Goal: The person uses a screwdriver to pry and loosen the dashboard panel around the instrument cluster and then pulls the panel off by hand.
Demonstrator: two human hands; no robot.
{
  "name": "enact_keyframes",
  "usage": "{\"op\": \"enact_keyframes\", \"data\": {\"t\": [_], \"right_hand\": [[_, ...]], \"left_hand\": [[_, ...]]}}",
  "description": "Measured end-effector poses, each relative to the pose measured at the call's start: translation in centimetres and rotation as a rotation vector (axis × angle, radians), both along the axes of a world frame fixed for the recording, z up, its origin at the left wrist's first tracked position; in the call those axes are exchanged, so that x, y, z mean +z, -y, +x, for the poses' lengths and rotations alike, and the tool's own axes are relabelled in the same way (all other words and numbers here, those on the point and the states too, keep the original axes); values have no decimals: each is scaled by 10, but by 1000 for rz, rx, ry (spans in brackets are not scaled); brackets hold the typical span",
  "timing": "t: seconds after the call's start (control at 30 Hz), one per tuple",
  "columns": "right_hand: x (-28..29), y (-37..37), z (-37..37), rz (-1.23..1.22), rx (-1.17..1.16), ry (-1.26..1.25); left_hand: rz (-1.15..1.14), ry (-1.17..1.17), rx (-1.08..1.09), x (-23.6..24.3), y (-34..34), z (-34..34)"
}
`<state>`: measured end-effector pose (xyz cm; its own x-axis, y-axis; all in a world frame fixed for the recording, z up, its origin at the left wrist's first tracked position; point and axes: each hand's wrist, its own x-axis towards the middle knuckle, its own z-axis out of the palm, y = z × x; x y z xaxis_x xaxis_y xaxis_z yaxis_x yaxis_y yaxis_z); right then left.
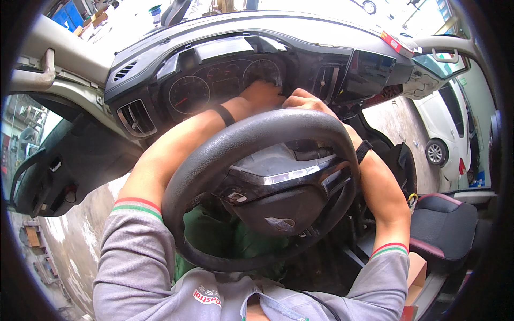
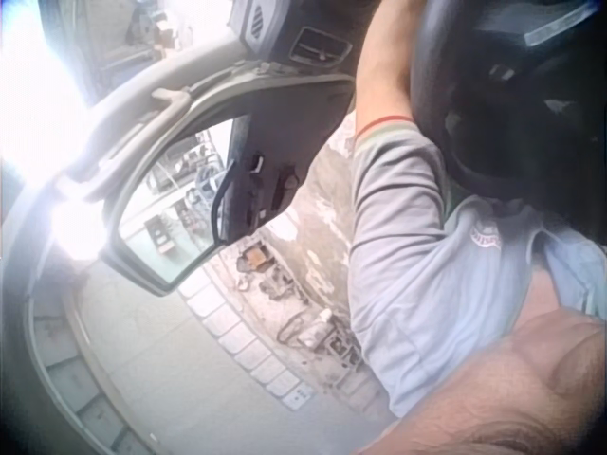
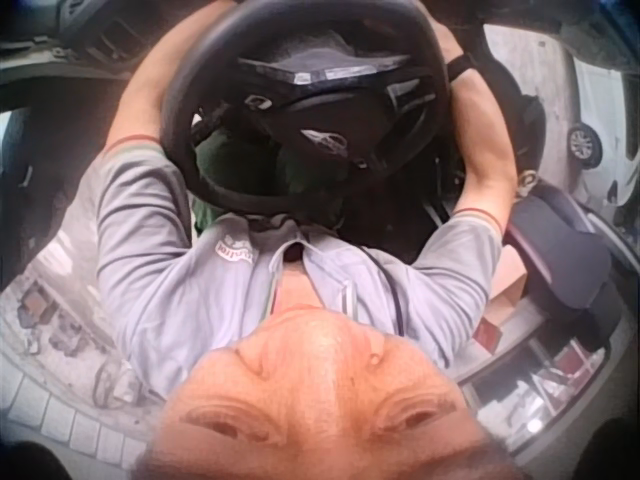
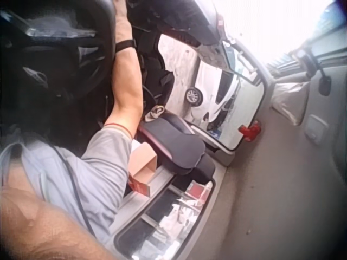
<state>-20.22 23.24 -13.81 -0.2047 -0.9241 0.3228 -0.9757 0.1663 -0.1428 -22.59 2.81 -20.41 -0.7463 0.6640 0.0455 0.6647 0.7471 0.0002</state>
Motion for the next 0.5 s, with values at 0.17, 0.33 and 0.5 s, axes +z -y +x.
{"op": "enact_keyframes", "data": {"t": [0.17,0.33,0.5], "right_hand": [[-2,3,-2,-32,5,15],[0,0,-5,-1,21,44],[0,0,-4,26,24,43]], "left_hand": [[151,-209,-172,-35,23,-14],[121,-240,-230,-33,17,-13],[105,-284,-167,-41,16,-17]]}}
